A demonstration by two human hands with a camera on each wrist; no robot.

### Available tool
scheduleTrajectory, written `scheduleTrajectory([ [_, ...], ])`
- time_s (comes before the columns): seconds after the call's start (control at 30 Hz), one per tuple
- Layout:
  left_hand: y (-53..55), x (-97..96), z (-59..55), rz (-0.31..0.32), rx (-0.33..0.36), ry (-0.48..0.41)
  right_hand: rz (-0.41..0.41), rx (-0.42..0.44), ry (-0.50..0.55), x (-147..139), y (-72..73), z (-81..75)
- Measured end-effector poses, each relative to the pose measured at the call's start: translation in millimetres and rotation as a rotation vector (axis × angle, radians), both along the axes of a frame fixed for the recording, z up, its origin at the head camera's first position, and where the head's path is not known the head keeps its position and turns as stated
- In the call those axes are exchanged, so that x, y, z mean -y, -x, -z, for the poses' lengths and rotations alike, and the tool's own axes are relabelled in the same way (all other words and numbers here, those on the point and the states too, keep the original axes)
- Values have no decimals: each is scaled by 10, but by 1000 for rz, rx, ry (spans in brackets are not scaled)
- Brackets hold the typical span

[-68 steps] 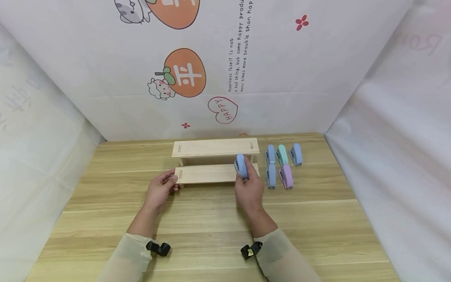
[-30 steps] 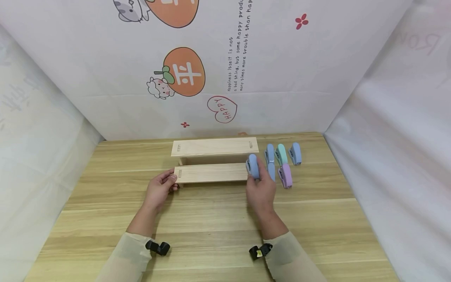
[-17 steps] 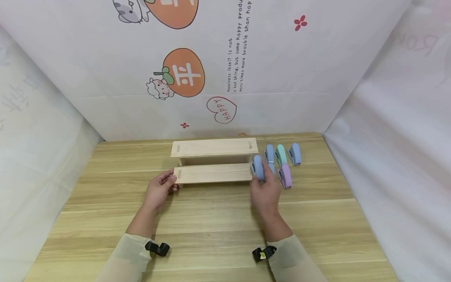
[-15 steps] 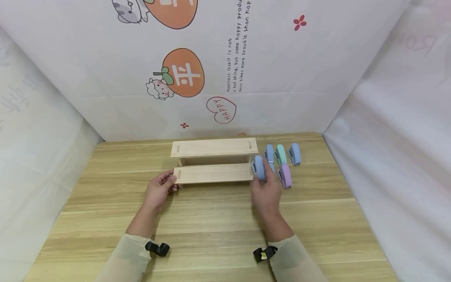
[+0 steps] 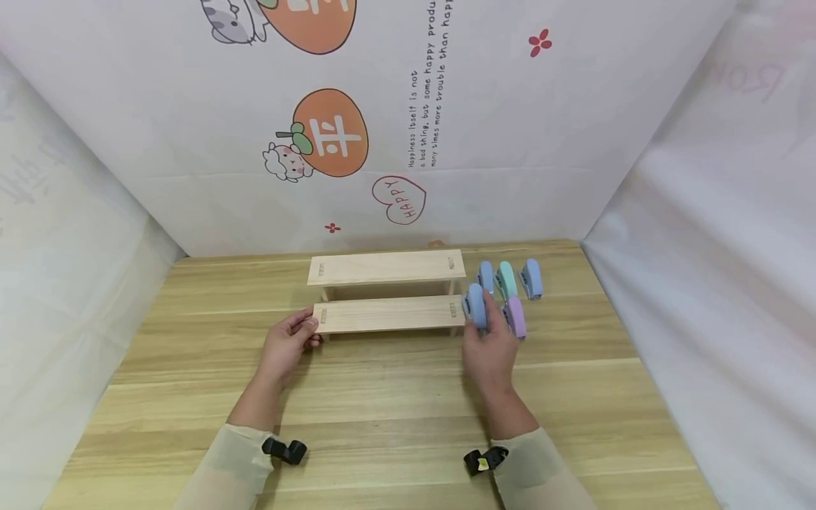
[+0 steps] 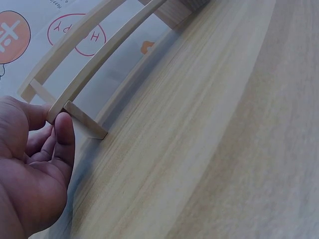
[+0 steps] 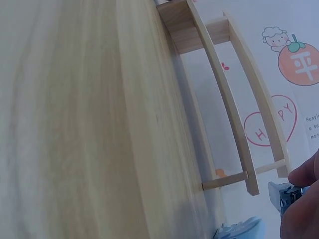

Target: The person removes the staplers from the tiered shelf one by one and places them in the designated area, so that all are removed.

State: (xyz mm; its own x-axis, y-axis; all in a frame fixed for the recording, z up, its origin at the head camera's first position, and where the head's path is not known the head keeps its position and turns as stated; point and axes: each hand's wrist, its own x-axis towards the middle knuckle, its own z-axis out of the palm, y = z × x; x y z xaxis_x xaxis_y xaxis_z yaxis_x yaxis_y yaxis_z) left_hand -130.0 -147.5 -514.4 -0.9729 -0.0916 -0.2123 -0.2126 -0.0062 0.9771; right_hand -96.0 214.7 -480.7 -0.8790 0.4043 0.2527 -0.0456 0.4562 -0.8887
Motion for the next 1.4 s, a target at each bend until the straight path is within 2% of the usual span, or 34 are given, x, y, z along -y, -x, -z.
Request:
scheduleTrajectory([
  [0.17, 3, -1, 8, -1, -6, 2, 31, 17, -26, -59, -10, -6],
  [0.5, 14, 2, 4, -1, -5, 5, 85, -25, -17, -229, 29, 58],
  [0.67, 26, 10, 10, -1, 4, 4, 81, -19, 16, -281, 24, 41],
  [0.93, 44, 16, 42, 9, 2, 8, 105, 41, 55, -377, 21, 45],
  [1.27, 34, 18, 38, 1, 3, -3, 122, 50, 131, -481, -10, -15],
  [1.4, 31, 18, 48, -3, 5, -3, 129, 18, 174, -534, -10, -4],
])
